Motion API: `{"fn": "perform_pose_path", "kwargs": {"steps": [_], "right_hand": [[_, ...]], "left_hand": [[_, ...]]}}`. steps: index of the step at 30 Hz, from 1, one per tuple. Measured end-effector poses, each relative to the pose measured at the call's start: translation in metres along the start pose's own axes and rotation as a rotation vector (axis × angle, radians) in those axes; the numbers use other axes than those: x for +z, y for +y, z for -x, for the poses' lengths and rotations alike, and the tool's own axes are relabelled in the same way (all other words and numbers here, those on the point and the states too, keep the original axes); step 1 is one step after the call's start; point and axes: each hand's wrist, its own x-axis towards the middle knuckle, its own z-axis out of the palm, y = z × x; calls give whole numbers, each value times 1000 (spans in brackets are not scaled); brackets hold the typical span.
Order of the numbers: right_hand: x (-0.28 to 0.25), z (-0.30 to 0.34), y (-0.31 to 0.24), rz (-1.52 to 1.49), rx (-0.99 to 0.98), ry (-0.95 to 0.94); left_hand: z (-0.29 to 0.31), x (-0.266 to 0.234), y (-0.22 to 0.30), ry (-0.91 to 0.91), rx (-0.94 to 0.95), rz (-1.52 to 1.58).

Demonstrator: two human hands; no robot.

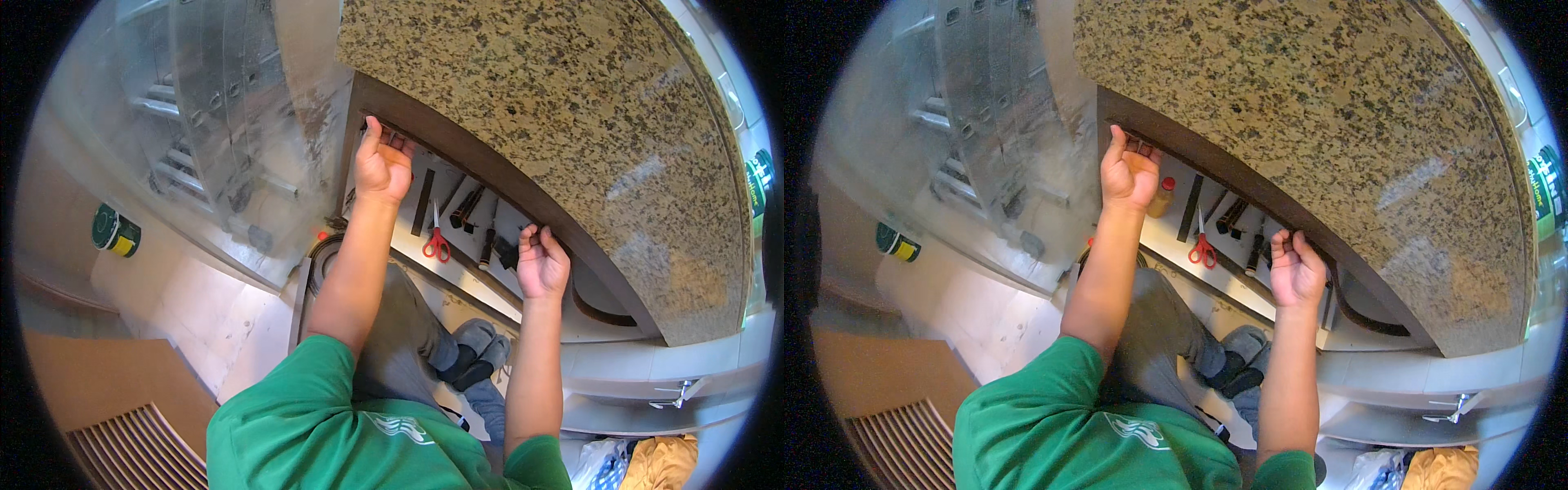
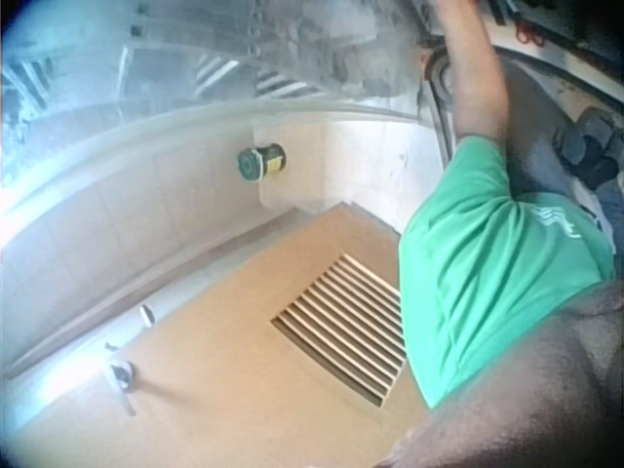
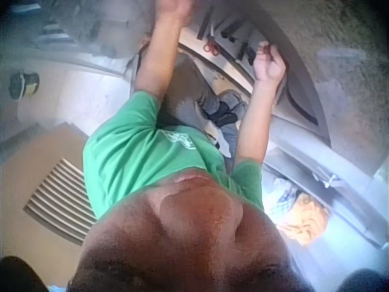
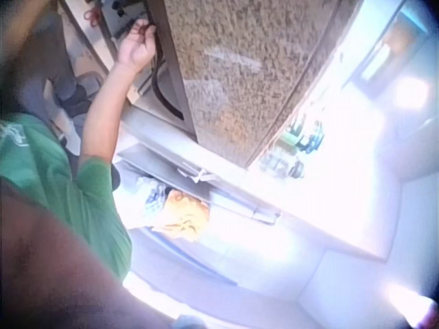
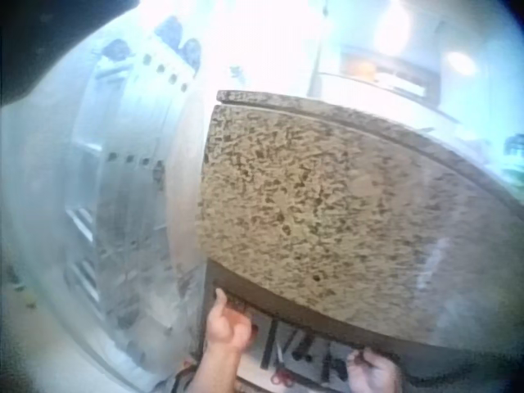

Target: The person installs a curved wooden trim piece along the edge of a bathroom vanity. They apply glue to the cabinet edge, position the trim, and use a hammer to secure it in place.

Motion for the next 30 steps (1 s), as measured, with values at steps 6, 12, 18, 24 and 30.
{"fn": "perform_pose_path", "kwargs": {"steps": [6,12,18,24,30], "right_hand": [[2,-6,1,14,8,-39],[2,-7,3,-61,67,-65],[-2,-1,2,-94,32,-58],[-31,10,-12,-164,-32,-22],[-51,12,-23,-271,-98,-99]], "left_hand": [[-9,0,1,-9,-5,-26],[12,11,-25,21,-46,-90],[95,18,-98,-213,-399,-229],[112,18,-139,-328,-422,-249],[111,11,-162,-405,-384,-225]]}}
